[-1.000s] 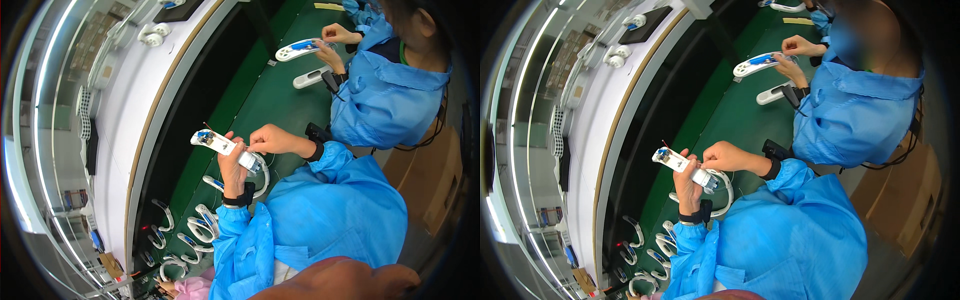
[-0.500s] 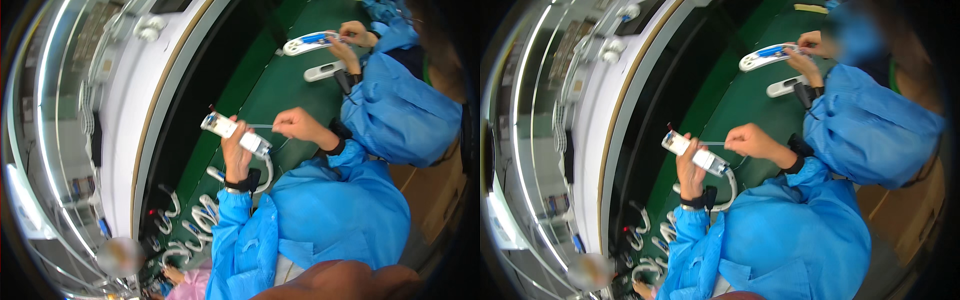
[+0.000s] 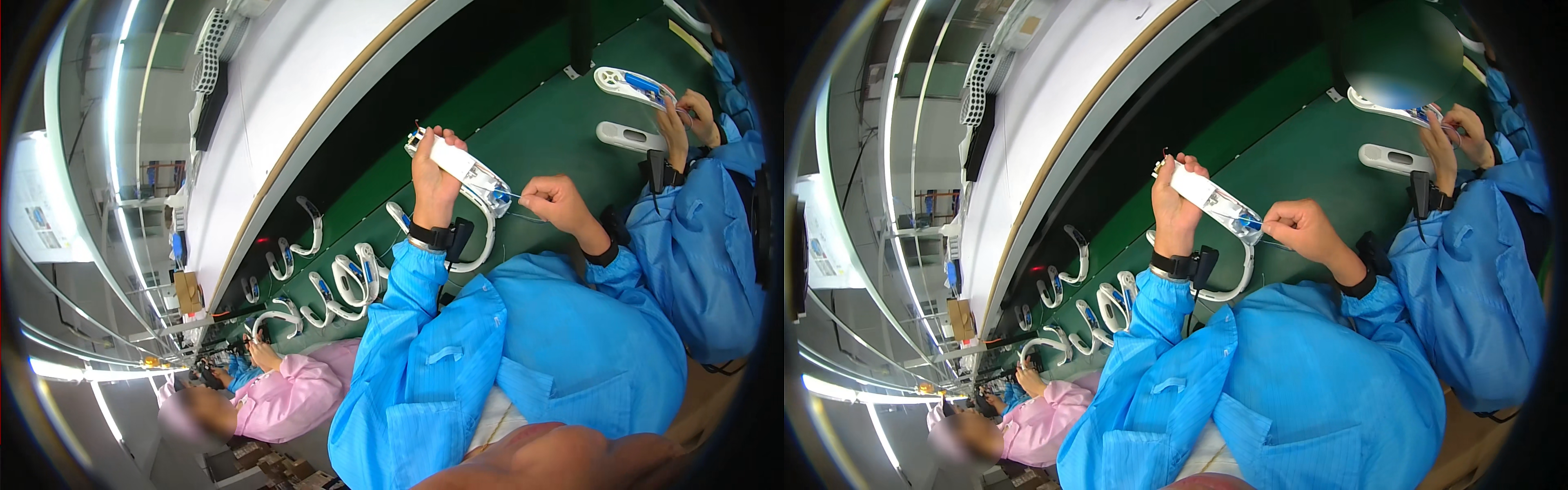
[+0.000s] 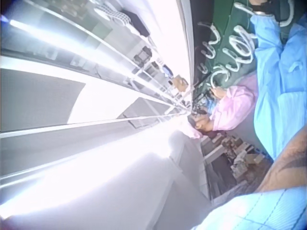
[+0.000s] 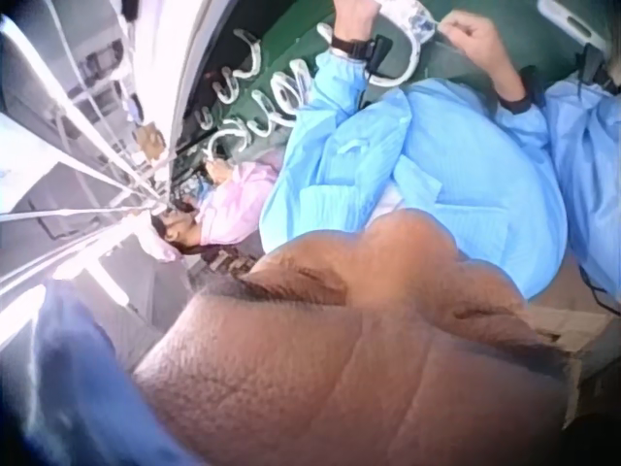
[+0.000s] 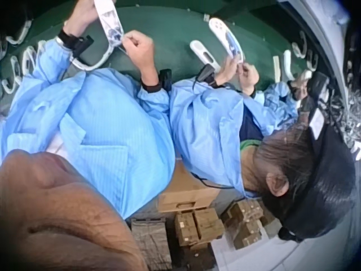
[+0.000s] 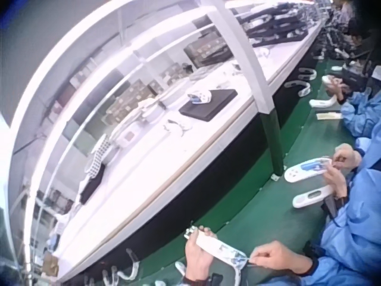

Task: Assembling electronic components into a white U-shaped plastic frame on an assembly line.

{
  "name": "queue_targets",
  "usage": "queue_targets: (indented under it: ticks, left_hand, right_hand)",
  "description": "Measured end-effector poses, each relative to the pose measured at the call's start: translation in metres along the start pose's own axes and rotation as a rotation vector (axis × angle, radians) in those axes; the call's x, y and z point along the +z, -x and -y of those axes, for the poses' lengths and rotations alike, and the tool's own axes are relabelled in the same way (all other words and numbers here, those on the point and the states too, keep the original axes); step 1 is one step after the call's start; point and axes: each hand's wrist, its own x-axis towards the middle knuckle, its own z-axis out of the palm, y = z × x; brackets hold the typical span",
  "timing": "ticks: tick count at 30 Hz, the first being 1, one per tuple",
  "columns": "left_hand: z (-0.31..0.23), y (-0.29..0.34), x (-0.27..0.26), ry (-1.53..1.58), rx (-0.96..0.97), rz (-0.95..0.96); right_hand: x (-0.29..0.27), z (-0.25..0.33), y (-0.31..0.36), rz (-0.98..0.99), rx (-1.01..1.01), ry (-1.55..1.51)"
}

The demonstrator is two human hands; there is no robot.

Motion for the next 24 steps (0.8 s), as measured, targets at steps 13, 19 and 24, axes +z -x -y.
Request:
queue_targets:
  ticks: [13,19,24]
  left_hand:
    - [0.019,-0.009,0.007,0.046,-0.04,0.071]
    - [0.023,-0.007,-0.001,-0.044,-0.07,0.149]
    - [0.039,0.002,0.009,-0.229,0.09,-0.016]
  right_hand:
    - [-0.007,-0.008,-0.003,-0.081,-0.009,-0.069]
    - [0.012,-0.013,-0.005,-0.217,-0.15,0.27]
    - [0.022,-0.017,-0.016,-0.316,-0.313,0.489]
